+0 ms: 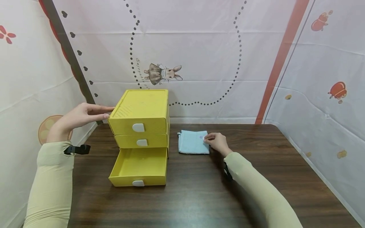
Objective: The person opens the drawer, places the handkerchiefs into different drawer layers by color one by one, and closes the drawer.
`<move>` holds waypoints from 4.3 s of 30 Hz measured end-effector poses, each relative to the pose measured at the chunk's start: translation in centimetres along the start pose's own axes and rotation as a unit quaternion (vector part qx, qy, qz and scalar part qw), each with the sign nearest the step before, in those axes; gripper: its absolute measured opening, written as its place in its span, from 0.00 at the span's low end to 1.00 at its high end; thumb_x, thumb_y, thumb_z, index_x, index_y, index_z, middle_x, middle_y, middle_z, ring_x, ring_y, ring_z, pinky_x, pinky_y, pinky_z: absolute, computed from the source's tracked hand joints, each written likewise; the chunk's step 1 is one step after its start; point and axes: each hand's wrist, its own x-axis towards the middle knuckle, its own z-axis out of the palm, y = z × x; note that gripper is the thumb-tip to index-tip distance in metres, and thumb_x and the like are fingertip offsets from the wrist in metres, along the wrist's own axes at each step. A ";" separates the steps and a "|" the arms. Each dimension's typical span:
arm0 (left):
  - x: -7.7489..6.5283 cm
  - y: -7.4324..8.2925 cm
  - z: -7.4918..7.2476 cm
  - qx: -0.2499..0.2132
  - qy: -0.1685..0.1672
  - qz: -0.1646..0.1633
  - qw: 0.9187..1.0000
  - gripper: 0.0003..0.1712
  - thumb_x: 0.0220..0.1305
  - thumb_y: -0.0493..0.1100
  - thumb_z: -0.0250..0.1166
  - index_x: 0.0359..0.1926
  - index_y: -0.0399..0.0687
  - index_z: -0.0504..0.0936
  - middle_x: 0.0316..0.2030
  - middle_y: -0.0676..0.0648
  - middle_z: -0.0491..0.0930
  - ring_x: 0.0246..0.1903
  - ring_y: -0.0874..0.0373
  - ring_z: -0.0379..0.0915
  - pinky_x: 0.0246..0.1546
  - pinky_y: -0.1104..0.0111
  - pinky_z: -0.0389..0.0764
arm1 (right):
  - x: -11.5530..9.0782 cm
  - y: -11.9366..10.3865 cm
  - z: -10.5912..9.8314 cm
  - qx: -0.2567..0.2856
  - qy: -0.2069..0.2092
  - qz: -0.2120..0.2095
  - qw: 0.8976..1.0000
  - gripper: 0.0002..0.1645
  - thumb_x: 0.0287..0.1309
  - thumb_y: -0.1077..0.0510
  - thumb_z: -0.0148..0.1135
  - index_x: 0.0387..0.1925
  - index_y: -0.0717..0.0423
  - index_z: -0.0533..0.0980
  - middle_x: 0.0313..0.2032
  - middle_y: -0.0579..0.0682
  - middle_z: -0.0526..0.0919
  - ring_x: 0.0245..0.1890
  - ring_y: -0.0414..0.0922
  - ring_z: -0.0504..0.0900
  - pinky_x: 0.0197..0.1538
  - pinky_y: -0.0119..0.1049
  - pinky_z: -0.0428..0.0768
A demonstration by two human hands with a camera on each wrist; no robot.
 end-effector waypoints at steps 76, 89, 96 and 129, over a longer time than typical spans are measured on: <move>0.0 0.1 -0.1 0.006 -0.002 -0.009 1.000 0.25 0.62 0.56 0.63 0.60 0.59 0.77 0.56 0.49 0.78 0.55 0.55 0.73 0.43 0.72 0.75 | -0.3 -0.4 -1.4 0.224 -0.143 -0.021 0.964 0.37 0.53 0.56 0.70 0.64 0.54 0.69 0.64 0.59 0.70 0.51 0.42 0.79 0.50 0.42 0.80; 0.0 -0.1 0.1 0.014 0.006 -0.003 1.000 0.25 0.61 0.59 0.63 0.59 0.61 0.78 0.55 0.50 0.79 0.53 0.57 0.74 0.44 0.69 0.76 | -1.9 -1.7 -1.9 0.235 -0.131 -0.047 0.962 0.35 0.51 0.56 0.71 0.62 0.54 0.71 0.62 0.58 0.71 0.51 0.42 0.79 0.52 0.52 0.78; 0.1 -0.3 0.1 0.019 0.006 -0.007 1.000 0.25 0.61 0.60 0.63 0.58 0.64 0.78 0.54 0.52 0.79 0.53 0.60 0.74 0.45 0.70 0.76 | -2.8 -2.3 -2.4 0.240 -0.120 -0.060 0.962 0.34 0.52 0.54 0.70 0.62 0.52 0.71 0.62 0.56 0.72 0.51 0.42 0.79 0.52 0.50 0.78; 0.1 -0.4 0.1 0.015 0.004 -0.005 1.000 0.24 0.61 0.59 0.63 0.58 0.64 0.78 0.55 0.51 0.79 0.51 0.67 0.73 0.44 0.75 0.74 | -8.3 -3.7 -3.6 0.237 -0.145 -0.143 0.950 0.33 0.54 0.62 0.68 0.62 0.54 0.71 0.62 0.56 0.72 0.49 0.44 0.83 0.43 0.41 0.82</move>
